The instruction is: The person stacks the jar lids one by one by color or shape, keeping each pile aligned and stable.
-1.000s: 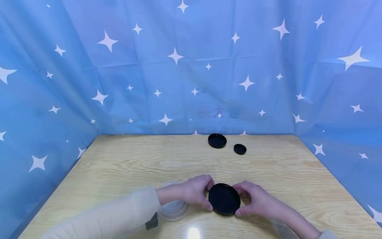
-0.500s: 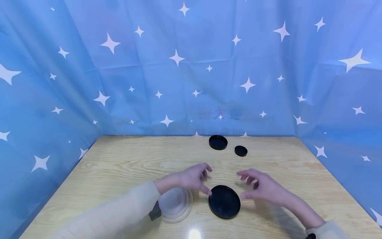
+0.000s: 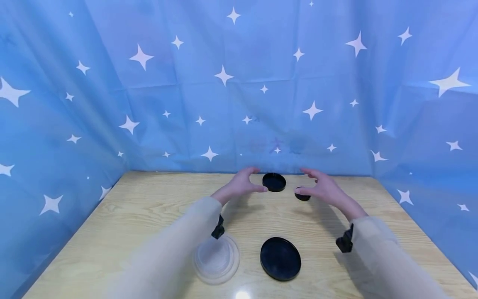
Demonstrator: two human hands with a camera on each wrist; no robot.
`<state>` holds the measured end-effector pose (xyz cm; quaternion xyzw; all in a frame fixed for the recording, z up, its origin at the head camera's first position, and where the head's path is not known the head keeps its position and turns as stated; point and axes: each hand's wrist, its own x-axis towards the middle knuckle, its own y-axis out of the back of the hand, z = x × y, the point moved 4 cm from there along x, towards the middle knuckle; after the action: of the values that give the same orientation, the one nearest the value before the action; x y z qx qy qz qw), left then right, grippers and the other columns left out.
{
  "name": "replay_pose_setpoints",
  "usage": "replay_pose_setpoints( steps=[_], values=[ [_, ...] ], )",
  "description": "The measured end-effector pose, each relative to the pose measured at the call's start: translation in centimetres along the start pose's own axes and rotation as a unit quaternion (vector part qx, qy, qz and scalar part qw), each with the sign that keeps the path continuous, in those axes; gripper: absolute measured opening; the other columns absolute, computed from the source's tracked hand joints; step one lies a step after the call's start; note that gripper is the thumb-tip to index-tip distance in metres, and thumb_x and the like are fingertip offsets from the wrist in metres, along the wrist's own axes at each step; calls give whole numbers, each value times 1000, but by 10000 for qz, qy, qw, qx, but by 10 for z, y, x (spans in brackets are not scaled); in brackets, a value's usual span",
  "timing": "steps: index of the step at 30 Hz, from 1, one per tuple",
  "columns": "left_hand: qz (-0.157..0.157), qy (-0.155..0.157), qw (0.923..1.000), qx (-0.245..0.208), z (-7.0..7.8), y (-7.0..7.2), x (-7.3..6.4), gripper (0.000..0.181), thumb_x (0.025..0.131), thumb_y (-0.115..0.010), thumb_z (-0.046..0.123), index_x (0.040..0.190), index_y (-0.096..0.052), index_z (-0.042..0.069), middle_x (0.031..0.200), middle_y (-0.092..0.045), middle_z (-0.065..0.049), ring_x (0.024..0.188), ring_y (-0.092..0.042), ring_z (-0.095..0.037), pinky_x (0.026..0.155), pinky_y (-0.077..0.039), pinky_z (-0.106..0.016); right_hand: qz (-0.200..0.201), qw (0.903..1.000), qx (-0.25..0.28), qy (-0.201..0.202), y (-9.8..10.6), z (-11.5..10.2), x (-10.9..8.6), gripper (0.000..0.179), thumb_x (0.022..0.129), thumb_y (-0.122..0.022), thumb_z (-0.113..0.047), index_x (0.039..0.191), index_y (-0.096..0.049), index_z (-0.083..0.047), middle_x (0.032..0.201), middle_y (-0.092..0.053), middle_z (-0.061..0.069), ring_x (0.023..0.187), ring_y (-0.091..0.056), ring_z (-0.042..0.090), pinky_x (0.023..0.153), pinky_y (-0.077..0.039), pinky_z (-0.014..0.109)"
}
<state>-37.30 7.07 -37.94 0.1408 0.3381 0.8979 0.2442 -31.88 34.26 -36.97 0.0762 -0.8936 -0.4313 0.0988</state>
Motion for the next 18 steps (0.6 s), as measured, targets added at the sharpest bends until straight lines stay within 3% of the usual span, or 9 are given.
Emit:
replay_pose_setpoints(
  steps=[4, 10, 14, 18],
  values=[
    [-45, 38, 10000, -44, -5, -5, 15, 84, 90, -80, 37, 159, -38, 11, 161, -38, -7, 149, -32, -28, 118, -32, -44, -204, 9994, -235, 154, -8, 8, 21, 96, 90, -79, -46, 162, -29, -6, 163, -28, 24, 147, -26, 49, 111, -30, 68],
    [-78, 88, 9977, -661, -15, -9, 27, 90, 88, -83, 28, 162, -32, 17, 165, -32, -5, 145, -38, -35, 115, -37, -46, -561, 9979, -156, 290, -24, 20, 38, 98, 91, -81, -32, 162, -22, 0, 165, -20, 26, 150, -16, 50, 115, -23, 67],
    [-28, 193, 9994, -284, -24, -15, 30, 91, 90, -80, 40, 163, -30, 18, 166, -28, -7, 148, -33, -35, 117, -33, -49, -603, 9977, -188, 237, -29, 25, 42, 97, 91, -80, -32, 161, -22, 3, 164, -20, 28, 148, -19, 50, 115, -24, 66],
    [100, 465, 9984, 296, -33, -18, 33, 92, 90, -76, 50, 163, -30, 18, 168, -24, -10, 154, -18, -32, 122, -19, -56, -634, 9968, -425, 226, -32, 27, 46, 98, 90, -80, -37, 161, -23, 2, 164, -22, 28, 148, -22, 49, 116, -25, 65]
  ],
)
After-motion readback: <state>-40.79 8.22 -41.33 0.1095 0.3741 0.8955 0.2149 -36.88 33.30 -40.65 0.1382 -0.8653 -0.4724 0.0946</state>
